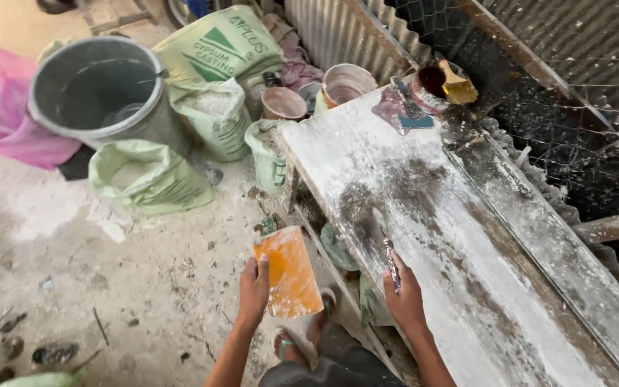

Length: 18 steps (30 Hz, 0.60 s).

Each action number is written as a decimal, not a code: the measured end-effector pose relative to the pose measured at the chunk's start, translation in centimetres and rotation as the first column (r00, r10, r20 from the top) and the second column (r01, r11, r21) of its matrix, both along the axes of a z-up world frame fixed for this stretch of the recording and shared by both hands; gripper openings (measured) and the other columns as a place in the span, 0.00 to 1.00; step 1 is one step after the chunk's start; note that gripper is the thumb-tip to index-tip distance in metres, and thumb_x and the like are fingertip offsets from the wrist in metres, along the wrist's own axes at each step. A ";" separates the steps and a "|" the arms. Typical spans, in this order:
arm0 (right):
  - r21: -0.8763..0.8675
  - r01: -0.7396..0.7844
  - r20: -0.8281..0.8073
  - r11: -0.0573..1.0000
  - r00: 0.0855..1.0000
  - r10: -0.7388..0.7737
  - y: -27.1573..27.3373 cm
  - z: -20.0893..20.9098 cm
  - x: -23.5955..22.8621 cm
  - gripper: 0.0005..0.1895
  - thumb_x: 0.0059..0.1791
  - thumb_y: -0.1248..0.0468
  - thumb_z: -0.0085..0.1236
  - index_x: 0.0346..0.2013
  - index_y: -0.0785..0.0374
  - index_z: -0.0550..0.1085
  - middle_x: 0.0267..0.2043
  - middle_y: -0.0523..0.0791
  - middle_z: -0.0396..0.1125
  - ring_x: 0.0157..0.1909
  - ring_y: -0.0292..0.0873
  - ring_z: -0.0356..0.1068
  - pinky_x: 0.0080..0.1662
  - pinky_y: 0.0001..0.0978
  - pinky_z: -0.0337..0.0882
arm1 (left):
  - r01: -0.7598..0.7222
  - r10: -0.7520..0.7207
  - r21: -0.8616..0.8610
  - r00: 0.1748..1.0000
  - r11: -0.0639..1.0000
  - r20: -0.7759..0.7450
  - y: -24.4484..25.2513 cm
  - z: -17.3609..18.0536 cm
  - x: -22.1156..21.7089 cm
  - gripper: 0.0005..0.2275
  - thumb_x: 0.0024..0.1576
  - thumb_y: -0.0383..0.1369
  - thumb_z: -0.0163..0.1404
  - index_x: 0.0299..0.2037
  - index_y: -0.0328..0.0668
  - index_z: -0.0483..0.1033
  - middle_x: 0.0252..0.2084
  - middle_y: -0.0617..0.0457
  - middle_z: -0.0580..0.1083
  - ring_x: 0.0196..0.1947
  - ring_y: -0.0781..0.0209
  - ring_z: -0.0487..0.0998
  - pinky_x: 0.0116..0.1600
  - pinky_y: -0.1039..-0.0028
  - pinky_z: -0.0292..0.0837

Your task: Scraping and cleaning dried plaster or gypsum residue from a workbench surface using a putty knife and a wooden block.

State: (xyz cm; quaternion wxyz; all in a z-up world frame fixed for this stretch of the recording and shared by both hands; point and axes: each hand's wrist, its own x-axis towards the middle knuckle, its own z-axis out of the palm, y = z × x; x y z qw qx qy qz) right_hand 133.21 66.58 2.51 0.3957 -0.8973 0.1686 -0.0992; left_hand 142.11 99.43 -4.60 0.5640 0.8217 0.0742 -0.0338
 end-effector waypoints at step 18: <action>-0.139 0.087 0.036 0.986 0.996 -0.083 -10.5 -9.7 27.7 0.29 0.57 0.51 0.45 0.71 0.57 0.62 0.48 0.53 0.66 0.50 0.55 0.66 0.52 0.48 0.66 | -0.179 0.022 -0.427 0.938 0.886 -0.347 -6.9 4.7 20.4 0.15 0.63 0.39 0.49 0.49 0.31 0.72 0.35 0.47 0.76 0.30 0.59 0.77 0.34 0.66 0.79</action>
